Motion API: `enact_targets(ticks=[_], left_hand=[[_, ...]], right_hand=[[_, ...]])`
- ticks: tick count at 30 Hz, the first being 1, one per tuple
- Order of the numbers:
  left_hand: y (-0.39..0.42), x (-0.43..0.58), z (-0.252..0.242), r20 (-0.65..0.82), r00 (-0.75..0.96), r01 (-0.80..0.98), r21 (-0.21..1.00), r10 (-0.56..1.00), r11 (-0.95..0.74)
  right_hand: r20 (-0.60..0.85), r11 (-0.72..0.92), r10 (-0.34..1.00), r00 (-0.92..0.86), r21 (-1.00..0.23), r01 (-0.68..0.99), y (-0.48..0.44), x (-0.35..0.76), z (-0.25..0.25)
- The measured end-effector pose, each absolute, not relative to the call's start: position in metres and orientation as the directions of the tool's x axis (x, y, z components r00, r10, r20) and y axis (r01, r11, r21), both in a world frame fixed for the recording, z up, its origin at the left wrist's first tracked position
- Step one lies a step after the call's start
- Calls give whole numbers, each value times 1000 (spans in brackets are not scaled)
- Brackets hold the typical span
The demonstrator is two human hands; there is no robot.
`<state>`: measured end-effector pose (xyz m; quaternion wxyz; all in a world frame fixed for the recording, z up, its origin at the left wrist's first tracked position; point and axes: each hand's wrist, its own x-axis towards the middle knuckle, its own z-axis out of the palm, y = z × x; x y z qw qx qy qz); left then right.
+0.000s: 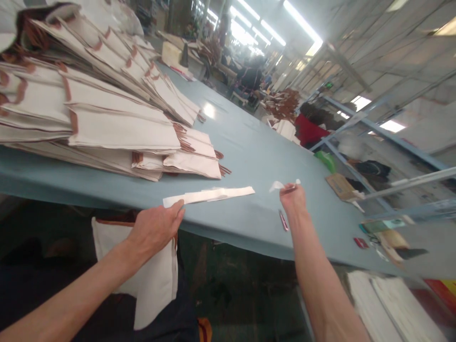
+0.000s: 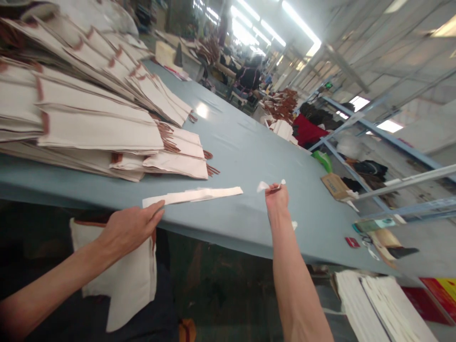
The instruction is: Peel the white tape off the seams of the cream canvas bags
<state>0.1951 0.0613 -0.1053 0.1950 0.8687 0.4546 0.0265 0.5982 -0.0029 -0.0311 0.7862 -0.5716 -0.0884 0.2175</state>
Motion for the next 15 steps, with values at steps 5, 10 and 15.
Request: enact_targets(ticks=[5, 10, 15], left_hand=[[53, 176, -117, -81, 584, 700, 553, 808, -451], [1, 159, -120, -85, 689, 442, 836, 720, -325], [-42, 162, -121, -74, 705, 132, 991, 706, -27]], right_hand=[[-164, 161, 662, 731, -922, -353, -15, 514, -30], [-146, 110, 856, 496, -886, -451, -15, 405, -27], [-124, 76, 945, 301, -815, -575, -21, 315, -27]])
